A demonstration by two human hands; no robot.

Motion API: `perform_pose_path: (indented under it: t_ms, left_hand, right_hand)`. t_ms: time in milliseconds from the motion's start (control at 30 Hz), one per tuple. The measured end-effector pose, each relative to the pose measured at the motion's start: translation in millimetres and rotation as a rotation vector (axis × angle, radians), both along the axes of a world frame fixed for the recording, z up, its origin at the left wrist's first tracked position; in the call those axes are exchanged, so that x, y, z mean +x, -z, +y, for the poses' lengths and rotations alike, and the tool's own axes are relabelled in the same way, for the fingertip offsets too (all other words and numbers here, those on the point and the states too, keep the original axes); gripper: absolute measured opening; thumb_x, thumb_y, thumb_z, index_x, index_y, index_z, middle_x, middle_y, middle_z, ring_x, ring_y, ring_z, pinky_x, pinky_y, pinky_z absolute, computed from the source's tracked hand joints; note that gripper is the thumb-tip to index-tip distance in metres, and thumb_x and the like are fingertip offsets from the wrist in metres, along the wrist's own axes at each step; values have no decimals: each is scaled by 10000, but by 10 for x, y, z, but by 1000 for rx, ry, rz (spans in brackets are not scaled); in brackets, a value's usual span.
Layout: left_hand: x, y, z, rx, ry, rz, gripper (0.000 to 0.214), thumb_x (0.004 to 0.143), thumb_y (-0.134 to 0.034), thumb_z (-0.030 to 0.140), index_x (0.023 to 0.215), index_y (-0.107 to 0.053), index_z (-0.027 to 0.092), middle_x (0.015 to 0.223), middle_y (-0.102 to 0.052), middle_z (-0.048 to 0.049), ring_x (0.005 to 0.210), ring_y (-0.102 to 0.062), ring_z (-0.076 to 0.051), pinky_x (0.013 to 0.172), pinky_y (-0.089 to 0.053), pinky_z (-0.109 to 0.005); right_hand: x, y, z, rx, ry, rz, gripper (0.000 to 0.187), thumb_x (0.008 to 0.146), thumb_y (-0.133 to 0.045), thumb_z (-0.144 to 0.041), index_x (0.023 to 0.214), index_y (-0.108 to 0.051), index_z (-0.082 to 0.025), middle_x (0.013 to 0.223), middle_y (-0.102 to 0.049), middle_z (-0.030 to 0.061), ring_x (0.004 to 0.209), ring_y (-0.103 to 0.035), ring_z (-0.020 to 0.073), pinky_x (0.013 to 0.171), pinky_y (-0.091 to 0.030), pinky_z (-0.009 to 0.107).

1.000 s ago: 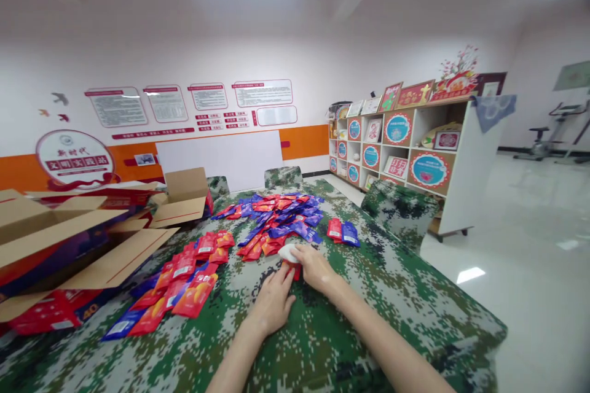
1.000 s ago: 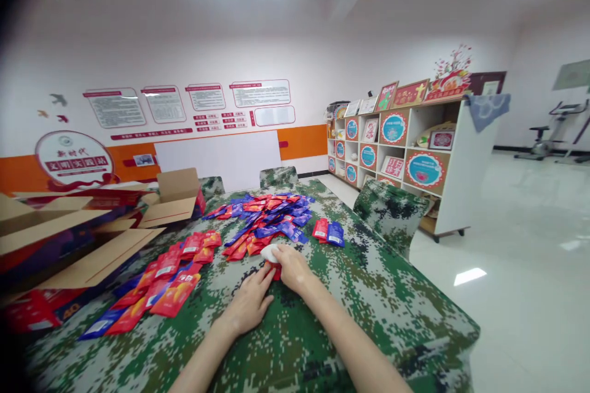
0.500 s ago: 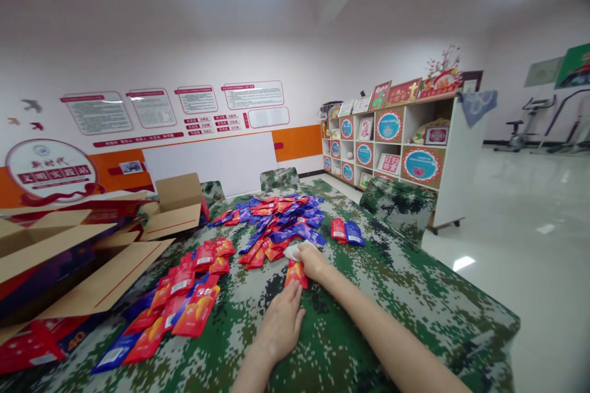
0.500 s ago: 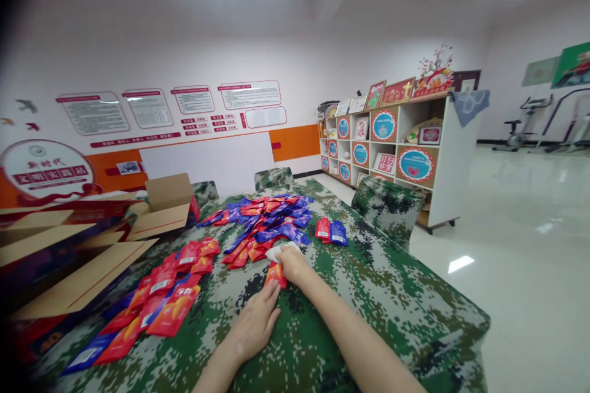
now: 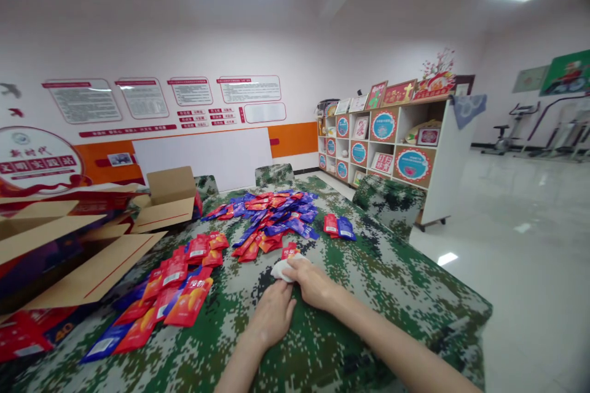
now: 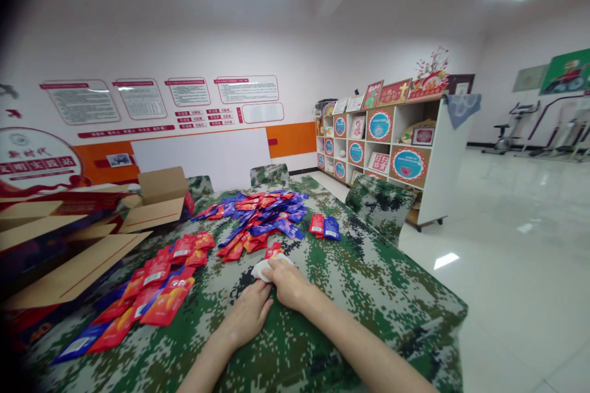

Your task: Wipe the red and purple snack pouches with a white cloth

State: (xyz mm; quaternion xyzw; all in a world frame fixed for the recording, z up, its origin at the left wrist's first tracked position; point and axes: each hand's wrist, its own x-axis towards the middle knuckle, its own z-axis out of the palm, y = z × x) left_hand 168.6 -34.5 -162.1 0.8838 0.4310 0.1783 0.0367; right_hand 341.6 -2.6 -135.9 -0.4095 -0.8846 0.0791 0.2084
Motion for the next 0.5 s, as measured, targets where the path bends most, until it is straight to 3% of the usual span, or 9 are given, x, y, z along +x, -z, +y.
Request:
perform_pose_path:
  t_ms: [67,167,367,500]
  left_hand:
    - [-2,-8,5,-1,9,0,362,901,-374,283,1231,-489,188,1239,-531,-90,1181,-466,-231,1017,-374,-388]
    - [-13,16,32,4,16,14,443,898,-380,284,1331,-389,191,1350,-443,-88,1253,-398,-228,1047,-342,-385]
    - [-28,60,45,-42,-17,69,489,904,-355,300,1374,-342,167,1436,-348,-88,1311,-325,-237,1076,-296,-393]
    - [-12,-29,33,-92,-39,54,485,879,-394,303,1347,-377,180,1416,-376,-91,1302,-332,-239,1070,-287,-391]
  right_hand:
    - [-21,106,-38,6,26,-50,526,747,-486,-119,1265,-490,-206,1354,-450,96,1187,-430,248,995,-331,342]
    - [-32,180,127,0,78,-116,515,758,-464,-108,1265,-482,-202,1361,-431,104,1192,-416,242,987,-331,338]
    - [-46,74,693,-31,212,-154,397,810,-432,-135,1187,-551,-176,1209,-550,114,1062,-504,215,939,-346,319]
    - [-24,34,836,-17,231,-143,408,799,-411,-87,1160,-576,-181,1173,-586,109,1051,-521,214,929,-355,321]
